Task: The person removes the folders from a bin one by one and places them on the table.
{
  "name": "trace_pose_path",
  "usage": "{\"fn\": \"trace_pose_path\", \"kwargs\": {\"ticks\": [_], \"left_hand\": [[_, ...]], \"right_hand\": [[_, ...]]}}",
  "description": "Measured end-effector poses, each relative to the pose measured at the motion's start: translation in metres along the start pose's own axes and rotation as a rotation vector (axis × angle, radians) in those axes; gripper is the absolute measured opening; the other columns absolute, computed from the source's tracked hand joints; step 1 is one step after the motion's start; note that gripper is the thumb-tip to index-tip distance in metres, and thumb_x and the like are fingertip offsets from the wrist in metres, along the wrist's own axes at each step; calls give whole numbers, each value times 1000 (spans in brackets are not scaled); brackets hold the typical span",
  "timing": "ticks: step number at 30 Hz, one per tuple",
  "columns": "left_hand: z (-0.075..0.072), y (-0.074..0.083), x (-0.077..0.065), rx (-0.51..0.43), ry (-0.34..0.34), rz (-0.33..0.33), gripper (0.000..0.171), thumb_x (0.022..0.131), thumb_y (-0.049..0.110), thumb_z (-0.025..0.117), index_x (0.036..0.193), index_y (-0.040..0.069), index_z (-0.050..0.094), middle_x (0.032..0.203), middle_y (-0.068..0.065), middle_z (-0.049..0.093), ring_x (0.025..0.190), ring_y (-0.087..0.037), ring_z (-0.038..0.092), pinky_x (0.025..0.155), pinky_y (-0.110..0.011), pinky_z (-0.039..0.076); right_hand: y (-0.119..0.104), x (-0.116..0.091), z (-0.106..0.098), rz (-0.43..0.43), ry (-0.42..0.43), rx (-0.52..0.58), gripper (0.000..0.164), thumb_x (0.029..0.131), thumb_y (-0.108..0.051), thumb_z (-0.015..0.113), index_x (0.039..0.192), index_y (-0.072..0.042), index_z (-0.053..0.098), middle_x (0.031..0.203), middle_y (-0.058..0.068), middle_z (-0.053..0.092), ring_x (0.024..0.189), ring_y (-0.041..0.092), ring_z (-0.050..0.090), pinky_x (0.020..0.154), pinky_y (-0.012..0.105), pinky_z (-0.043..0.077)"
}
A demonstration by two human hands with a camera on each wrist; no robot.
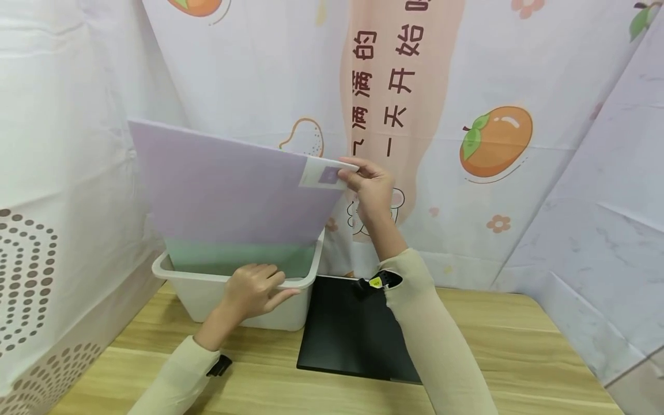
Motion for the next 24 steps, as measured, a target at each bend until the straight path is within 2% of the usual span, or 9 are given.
{"fn": "trace_pose_path", "kwargs": {"ticks": [6, 9, 13, 18, 21, 24], "left_hand": [[1, 1, 0, 3, 2, 0, 61, 105, 59, 41, 61, 17, 41, 53, 4, 37, 42, -8, 30, 44, -21, 19], [1, 1, -1, 4, 3, 2, 61, 105, 59, 41, 60, 17, 41, 53, 4, 36, 42, -7, 28, 45, -21, 18], [2, 0, -1, -6, 13, 4, 61, 105, 58, 42, 60, 17, 40, 53, 4, 34, 43, -7, 25, 46, -21, 16], [2, -1, -1, -8, 15, -2, 61, 105, 59, 42, 60, 17, 40, 53, 4, 34, 43, -7, 25, 46, -21, 16], [3, -1, -1, -11, 12, -3, 61, 104, 59, 43, 60, 17, 40, 53, 4, 34, 43, -7, 25, 46, -21, 16], [3, 0, -2, -16, 16, -1, 61, 104, 59, 44, 60, 17, 40, 53, 4, 34, 44, -7, 26, 46, -21, 17]], "right_hand": [[-19, 6, -19, -14, 98, 25, 45, 83, 23, 66, 75, -19, 80, 75, -2, 76, 67, 8, 70, 62, 22, 58], [-31, 8, -26, -37, 121, 69, 39, 81, 23, 68, 77, -14, 81, 75, 2, 76, 66, 10, 71, 61, 24, 59], [-49, 10, -35, -89, 126, 96, 30, 78, 22, 72, 81, -6, 82, 75, 5, 76, 65, 12, 71, 60, 25, 59], [-67, 11, -47, -150, 99, 64, 28, 75, 23, 74, 84, -2, 81, 81, 5, 77, 67, 12, 70, 60, 24, 59], [-71, 10, -57, -151, 98, 75, 26, 74, 24, 74, 86, 2, 81, 81, 7, 77, 68, 13, 70, 60, 24, 59], [-73, 6, -68, -148, 121, 38, 29, 75, 25, 73, 87, 1, 81, 78, 7, 77, 66, 13, 70, 59, 24, 59]]}}
Point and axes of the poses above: each hand's wrist, its own x-axis towards the middle knuckle, its own z-axis out of the palm, y = z × x, the point moved 8 cm from there along x, towards the middle knuckle
